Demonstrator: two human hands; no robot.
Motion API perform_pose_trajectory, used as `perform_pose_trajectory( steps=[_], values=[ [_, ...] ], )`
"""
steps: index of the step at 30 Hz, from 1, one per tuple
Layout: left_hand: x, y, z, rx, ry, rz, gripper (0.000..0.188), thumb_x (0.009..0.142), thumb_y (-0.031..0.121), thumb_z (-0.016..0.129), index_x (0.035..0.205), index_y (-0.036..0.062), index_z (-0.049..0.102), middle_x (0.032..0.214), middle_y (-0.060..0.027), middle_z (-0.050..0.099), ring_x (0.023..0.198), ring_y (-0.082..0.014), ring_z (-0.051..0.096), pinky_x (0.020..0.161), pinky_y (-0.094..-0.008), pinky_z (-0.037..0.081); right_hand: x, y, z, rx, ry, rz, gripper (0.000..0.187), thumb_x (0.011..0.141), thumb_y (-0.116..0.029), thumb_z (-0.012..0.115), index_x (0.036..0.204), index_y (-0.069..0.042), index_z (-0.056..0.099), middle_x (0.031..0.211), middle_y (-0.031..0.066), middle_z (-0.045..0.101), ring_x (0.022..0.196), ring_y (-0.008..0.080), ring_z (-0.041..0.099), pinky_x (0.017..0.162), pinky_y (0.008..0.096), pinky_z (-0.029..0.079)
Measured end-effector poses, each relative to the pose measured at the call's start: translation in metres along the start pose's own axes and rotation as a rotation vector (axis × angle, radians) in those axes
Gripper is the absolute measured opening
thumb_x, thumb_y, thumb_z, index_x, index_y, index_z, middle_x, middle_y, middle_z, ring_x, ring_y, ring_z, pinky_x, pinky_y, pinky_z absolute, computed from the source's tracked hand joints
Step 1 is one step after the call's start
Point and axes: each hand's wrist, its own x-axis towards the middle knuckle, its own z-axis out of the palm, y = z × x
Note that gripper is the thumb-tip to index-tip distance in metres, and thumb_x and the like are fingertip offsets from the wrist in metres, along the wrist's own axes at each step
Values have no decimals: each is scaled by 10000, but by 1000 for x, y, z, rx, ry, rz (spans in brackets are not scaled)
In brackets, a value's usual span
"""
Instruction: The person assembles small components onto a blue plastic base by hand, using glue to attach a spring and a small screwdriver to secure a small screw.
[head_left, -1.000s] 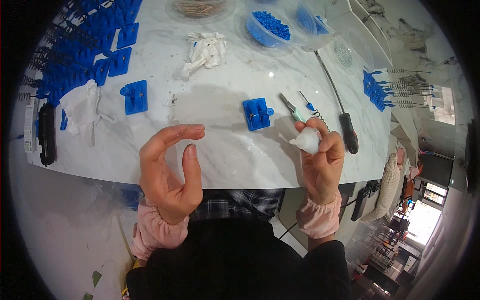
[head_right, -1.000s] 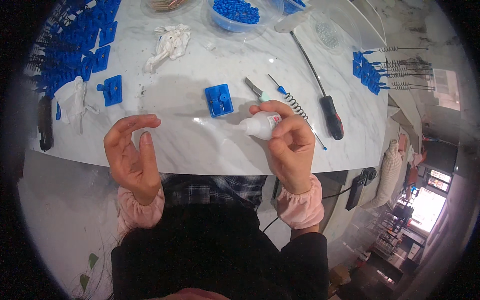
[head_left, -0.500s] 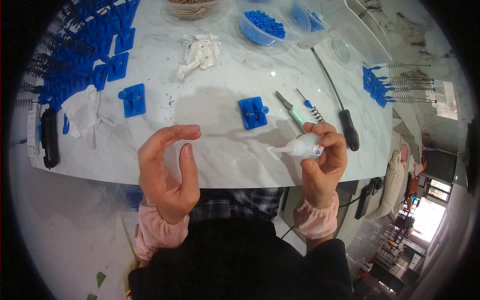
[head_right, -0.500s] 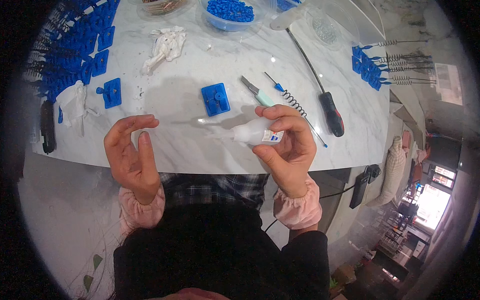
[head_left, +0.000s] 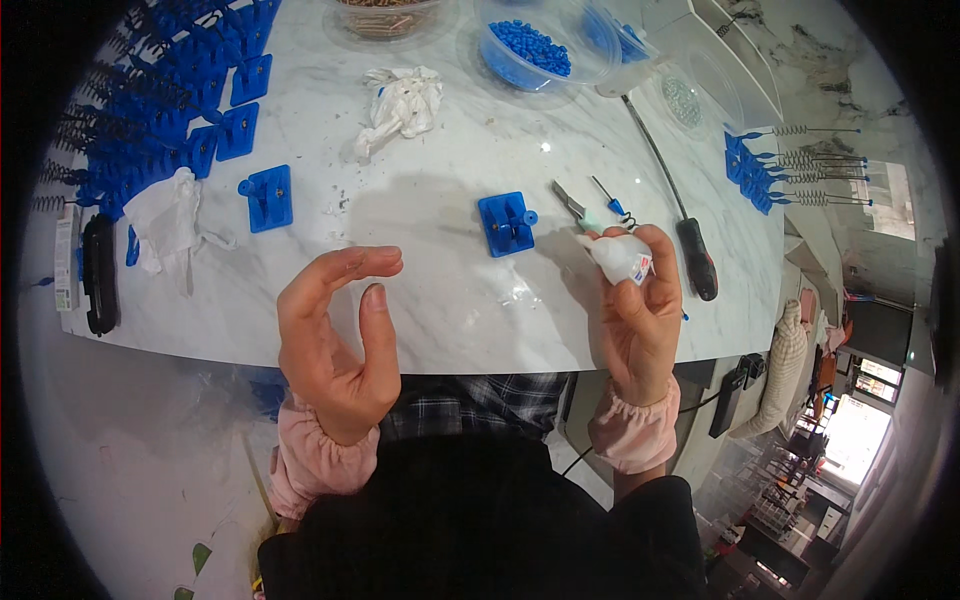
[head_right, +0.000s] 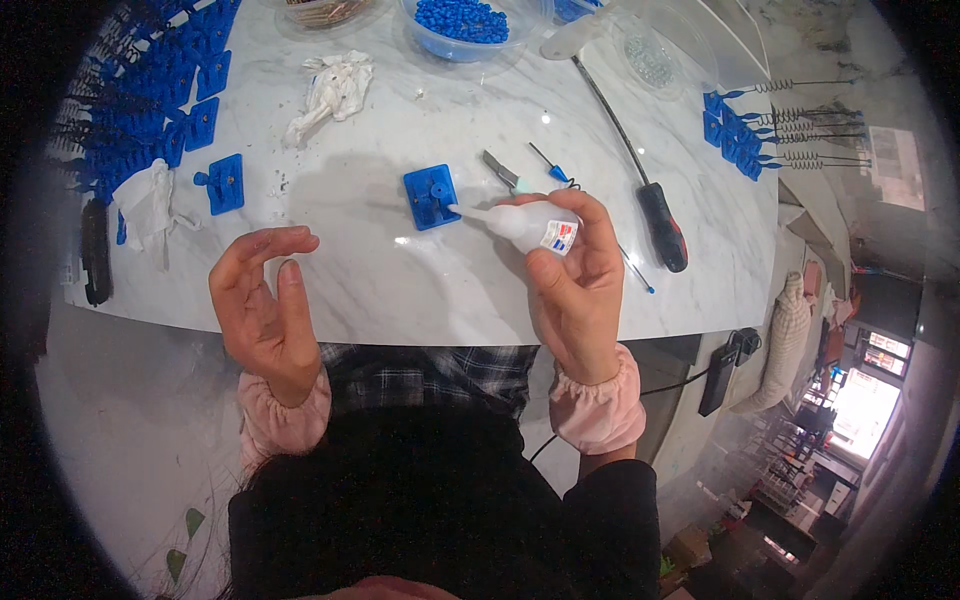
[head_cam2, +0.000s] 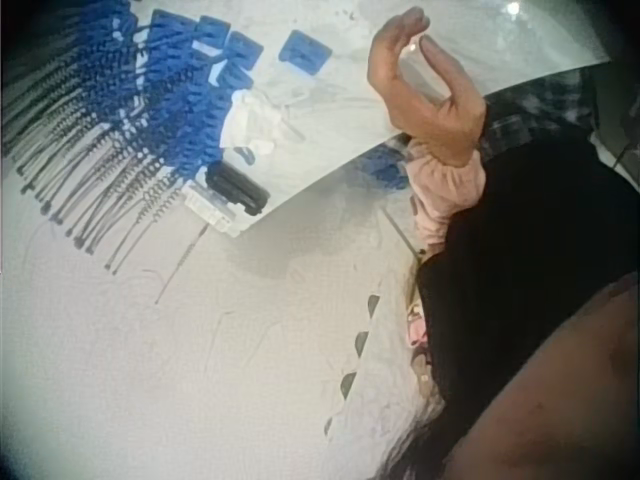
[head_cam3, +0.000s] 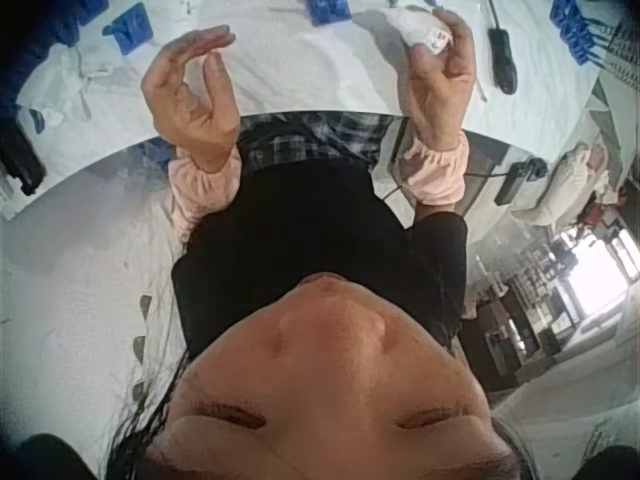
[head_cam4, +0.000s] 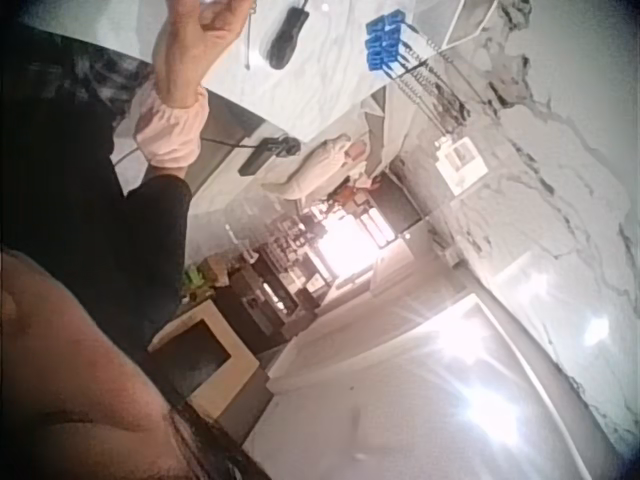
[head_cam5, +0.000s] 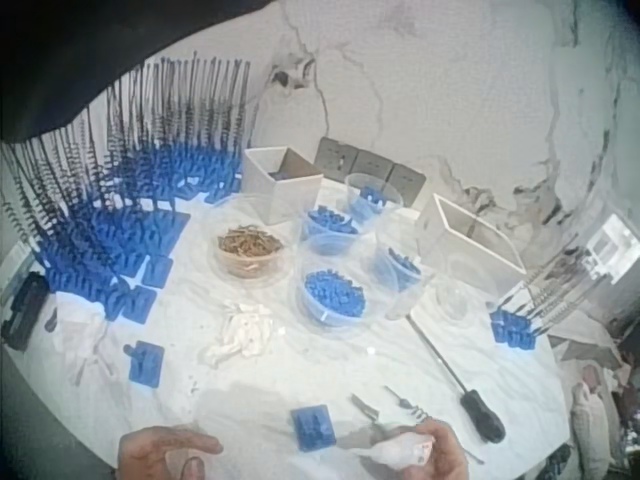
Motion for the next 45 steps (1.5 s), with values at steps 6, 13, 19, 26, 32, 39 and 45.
perform_pose_trajectory(
  steps=[6,13,19,26,32,39,45],
  values=[
    [0,-2,0,-43,14,17,381,813,-159,499,1177,-53,456,1043,-186,623,903,-237,656,843,-315,502,7,-9,-2,137,-52,104,454,886,3,599,1294,-16,400,1274,186,503,1100,261,596,914,297,549],
    [1,-2,0,-20,16,38,379,812,-159,505,1174,-56,464,1055,-183,620,915,-236,655,843,-307,501,24,-21,-3,192,22,143,472,972,-91,502,1401,-34,313,1261,180,466,1044,218,558,890,248,538],
    [1,-2,-1,-4,31,42,371,815,-154,513,1171,-57,471,1057,-180,621,935,-231,652,851,-303,497,41,-24,-12,53,-7,89,441,951,-156,578,1324,28,431,1139,131,548,988,181,523,805,226,490],
    [1,1,-1,13,18,8,331,845,-130,490,1169,-74,454,1032,-213,618,940,-250,630,862,-337,479,56,-29,3,172,4,112,456,986,-198,511,1377,0,383,1138,101,555,1046,190,547,920,285,482],
    [1,1,1,-2,20,13,325,854,-123,487,1174,-77,447,1031,-214,620,940,-249,627,862,-331,477,71,-39,-1,211,-40,120,412,991,-168,487,1350,15,397,1155,115,557,1111,207,542,977,320,480],
    [0,-1,1,21,29,35,316,859,-115,489,1170,-72,448,1029,-216,626,936,-250,634,857,-327,483,85,-34,6,122,-61,134,384,993,-172,489,1304,46,430,1177,168,546,1097,217,548,868,261,529],
    [-2,-5,0,9,4,74,359,826,-142,510,1172,-63,459,1037,-189,629,937,-235,653,848,-302,495,78,-23,11,27,-62,96,417,992,-197,493,1324,44,419,1158,164,559,1070,209,566,839,252,548]
  ],
)
